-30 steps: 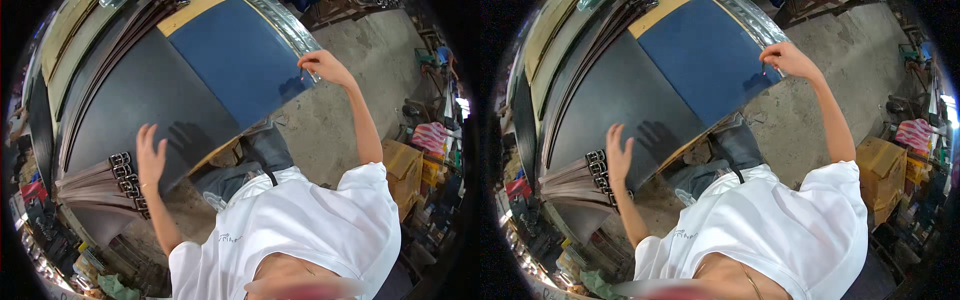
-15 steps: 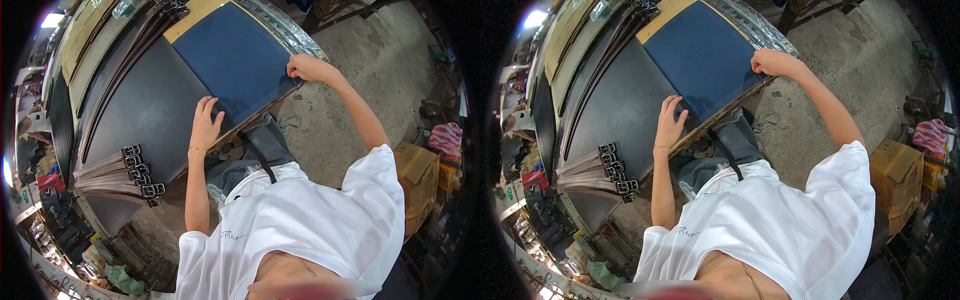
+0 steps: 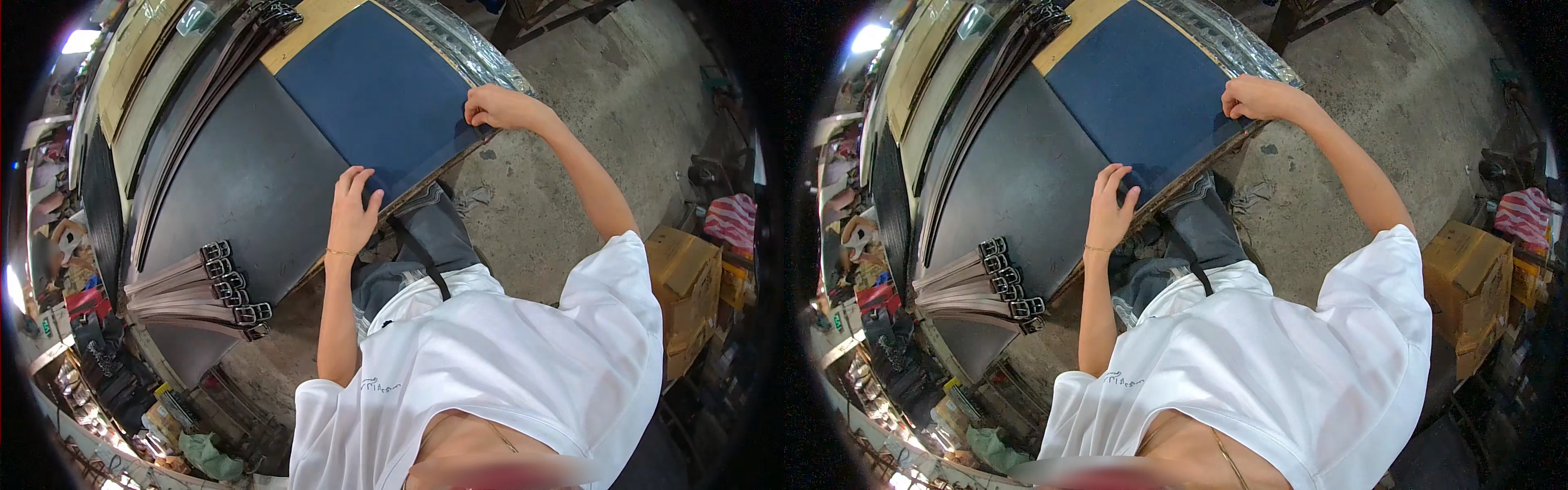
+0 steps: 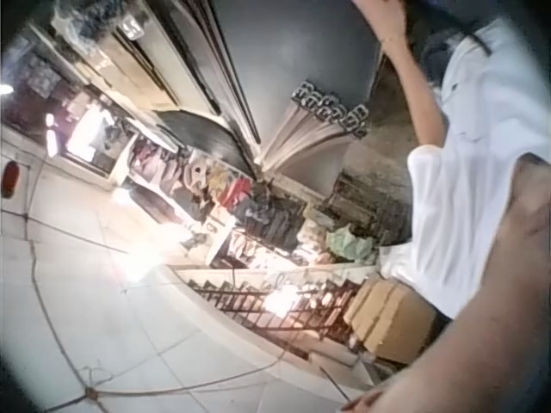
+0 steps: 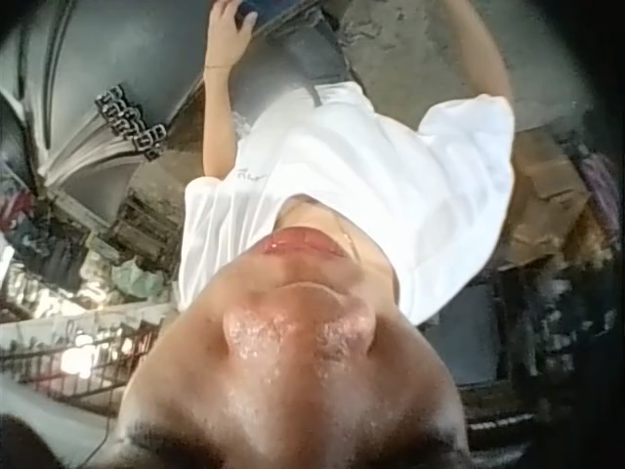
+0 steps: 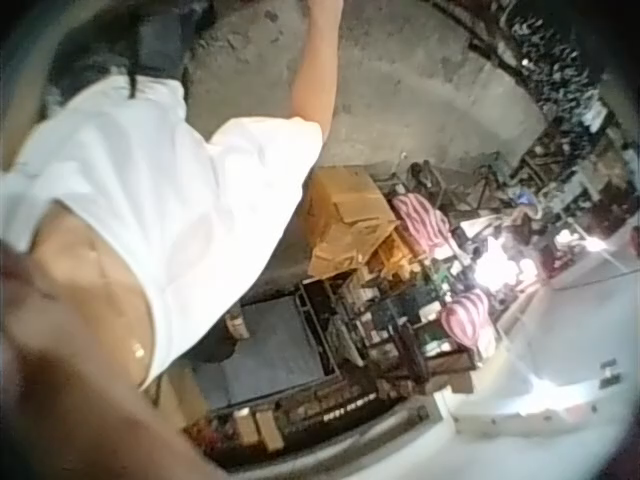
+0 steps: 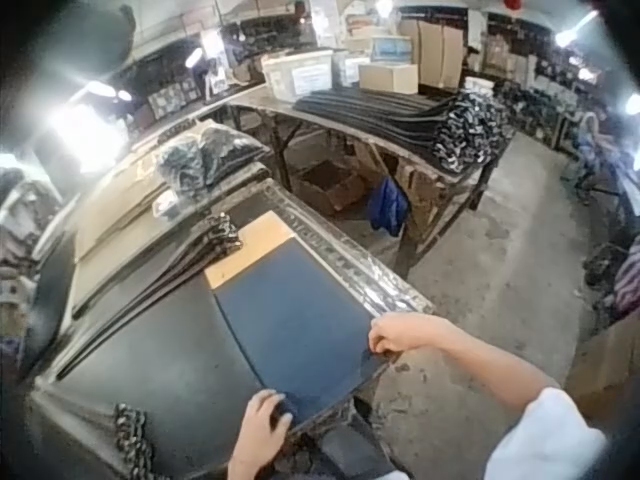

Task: The worker is applying a finish or dye to the edges of leather belts using a small applicator and wiping them down with a cloth.

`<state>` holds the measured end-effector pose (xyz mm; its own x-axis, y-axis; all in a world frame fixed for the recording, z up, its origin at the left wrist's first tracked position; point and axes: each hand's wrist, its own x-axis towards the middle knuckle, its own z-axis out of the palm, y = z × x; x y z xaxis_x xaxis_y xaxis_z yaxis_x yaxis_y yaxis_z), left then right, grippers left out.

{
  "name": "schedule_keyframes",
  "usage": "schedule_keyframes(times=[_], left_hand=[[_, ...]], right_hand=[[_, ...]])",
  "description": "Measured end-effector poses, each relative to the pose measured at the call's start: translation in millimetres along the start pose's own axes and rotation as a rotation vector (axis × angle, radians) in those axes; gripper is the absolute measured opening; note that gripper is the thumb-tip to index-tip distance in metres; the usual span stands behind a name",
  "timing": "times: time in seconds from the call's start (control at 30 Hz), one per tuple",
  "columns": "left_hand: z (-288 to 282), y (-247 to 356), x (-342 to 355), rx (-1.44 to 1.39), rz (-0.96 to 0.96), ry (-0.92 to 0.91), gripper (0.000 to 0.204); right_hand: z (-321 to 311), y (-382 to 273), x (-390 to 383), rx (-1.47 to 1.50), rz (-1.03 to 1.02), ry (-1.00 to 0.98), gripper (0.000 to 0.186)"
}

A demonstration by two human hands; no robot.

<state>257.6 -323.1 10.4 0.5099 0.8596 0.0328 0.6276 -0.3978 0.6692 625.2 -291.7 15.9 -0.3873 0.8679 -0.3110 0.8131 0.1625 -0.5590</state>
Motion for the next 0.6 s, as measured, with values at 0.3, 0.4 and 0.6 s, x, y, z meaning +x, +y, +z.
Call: schedule_keyframes(times=[0.3,0.4,0.6], left_hand=[[48,34,38,-0.044,0.177,-0.054,0.028],[69,53,70,-0.028,0.287,-0.076,0.028],[90,54,119,0.061,0.565,-0.05,0.039]], right_hand=[[-5,6,-10,0.186,0.007,0.08,0.014],[-12,18,-28,0.272,-0.006,0.294,0.017],[2,89,-95,0.557,0.201,0.745,0.02]])
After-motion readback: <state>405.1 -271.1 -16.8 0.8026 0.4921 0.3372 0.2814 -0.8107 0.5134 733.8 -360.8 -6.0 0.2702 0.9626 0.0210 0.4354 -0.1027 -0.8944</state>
